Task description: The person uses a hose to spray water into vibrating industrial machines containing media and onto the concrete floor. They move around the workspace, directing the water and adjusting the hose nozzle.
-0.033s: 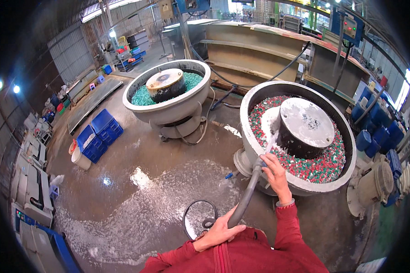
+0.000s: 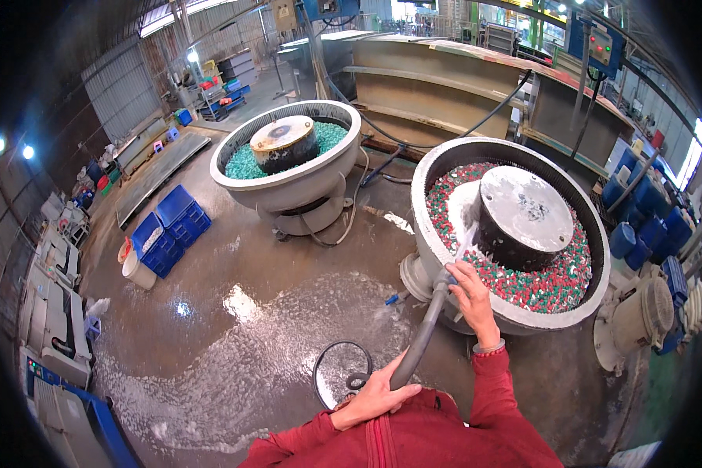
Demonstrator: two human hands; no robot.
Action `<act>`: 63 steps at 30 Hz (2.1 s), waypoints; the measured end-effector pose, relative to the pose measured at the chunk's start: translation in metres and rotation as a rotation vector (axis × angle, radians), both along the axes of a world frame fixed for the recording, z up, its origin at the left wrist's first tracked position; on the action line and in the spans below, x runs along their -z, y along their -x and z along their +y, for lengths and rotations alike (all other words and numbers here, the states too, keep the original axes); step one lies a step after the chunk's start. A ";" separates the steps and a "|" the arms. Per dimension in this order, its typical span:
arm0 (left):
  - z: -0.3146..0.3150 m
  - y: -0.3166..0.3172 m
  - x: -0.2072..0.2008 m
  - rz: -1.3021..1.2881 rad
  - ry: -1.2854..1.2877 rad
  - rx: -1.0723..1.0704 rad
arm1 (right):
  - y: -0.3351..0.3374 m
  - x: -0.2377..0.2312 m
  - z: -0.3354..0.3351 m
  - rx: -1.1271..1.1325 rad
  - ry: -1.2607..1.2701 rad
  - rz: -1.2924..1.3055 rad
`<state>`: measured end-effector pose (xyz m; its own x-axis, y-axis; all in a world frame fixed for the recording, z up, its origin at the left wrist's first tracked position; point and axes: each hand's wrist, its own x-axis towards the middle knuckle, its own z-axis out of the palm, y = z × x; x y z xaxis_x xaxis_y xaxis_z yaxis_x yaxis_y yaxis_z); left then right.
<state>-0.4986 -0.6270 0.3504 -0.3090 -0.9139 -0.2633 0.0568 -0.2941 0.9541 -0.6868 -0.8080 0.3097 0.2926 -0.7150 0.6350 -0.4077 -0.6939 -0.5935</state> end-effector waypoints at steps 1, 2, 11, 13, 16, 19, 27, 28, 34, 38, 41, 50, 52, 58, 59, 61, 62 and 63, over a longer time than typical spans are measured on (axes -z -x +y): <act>-0.001 0.000 0.000 -0.012 0.023 0.016 | 0.000 0.000 -0.001 -0.003 -0.002 -0.010; -0.001 0.000 0.000 -0.018 0.023 0.015 | 0.000 0.000 -0.001 -0.015 -0.001 -0.024; 0.003 0.007 -0.007 -0.030 0.075 -0.012 | 0.009 -0.002 0.009 0.040 0.004 0.043; 0.015 0.008 -0.010 -0.033 0.007 -0.008 | 0.012 -0.003 0.013 -0.008 -0.051 -0.015; 0.008 0.012 -0.002 -0.008 -0.034 0.010 | 0.011 0.003 0.009 0.003 -0.026 -0.019; 0.002 0.013 0.003 0.016 -0.020 -0.003 | 0.007 0.008 0.004 0.001 -0.006 -0.055; -0.002 0.010 0.003 0.012 -0.003 -0.014 | -0.007 0.011 -0.008 -0.013 0.000 -0.108; -0.003 0.009 0.004 0.006 0.007 -0.020 | -0.007 0.011 -0.007 -0.001 -0.023 -0.108; -0.005 0.007 0.005 -0.032 0.055 0.030 | -0.005 0.011 -0.004 0.015 -0.018 -0.071; -0.005 0.006 0.004 -0.034 0.055 0.045 | -0.003 0.013 -0.003 0.016 -0.029 -0.059; -0.004 0.007 0.005 -0.019 0.037 0.038 | -0.003 0.015 -0.002 0.018 -0.029 -0.049; -0.004 0.011 0.006 0.023 0.025 0.036 | 0.001 0.014 -0.001 0.006 -0.056 -0.048; -0.005 0.011 0.006 -0.012 0.031 0.045 | 0.001 0.013 -0.002 0.008 -0.043 -0.049; -0.003 0.012 0.001 -0.010 0.011 0.044 | 0.002 0.009 0.001 0.005 -0.033 -0.061; -0.002 0.012 0.000 -0.004 0.031 0.038 | 0.002 0.008 0.003 0.012 -0.034 -0.051; 0.000 0.013 -0.002 0.006 0.042 0.049 | 0.003 0.007 0.006 0.017 -0.017 -0.043; 0.001 0.013 -0.003 -0.006 0.040 0.041 | 0.004 0.006 0.007 0.019 -0.032 -0.042; 0.003 0.013 -0.004 -0.009 0.040 0.042 | 0.004 0.006 0.008 0.016 -0.038 -0.045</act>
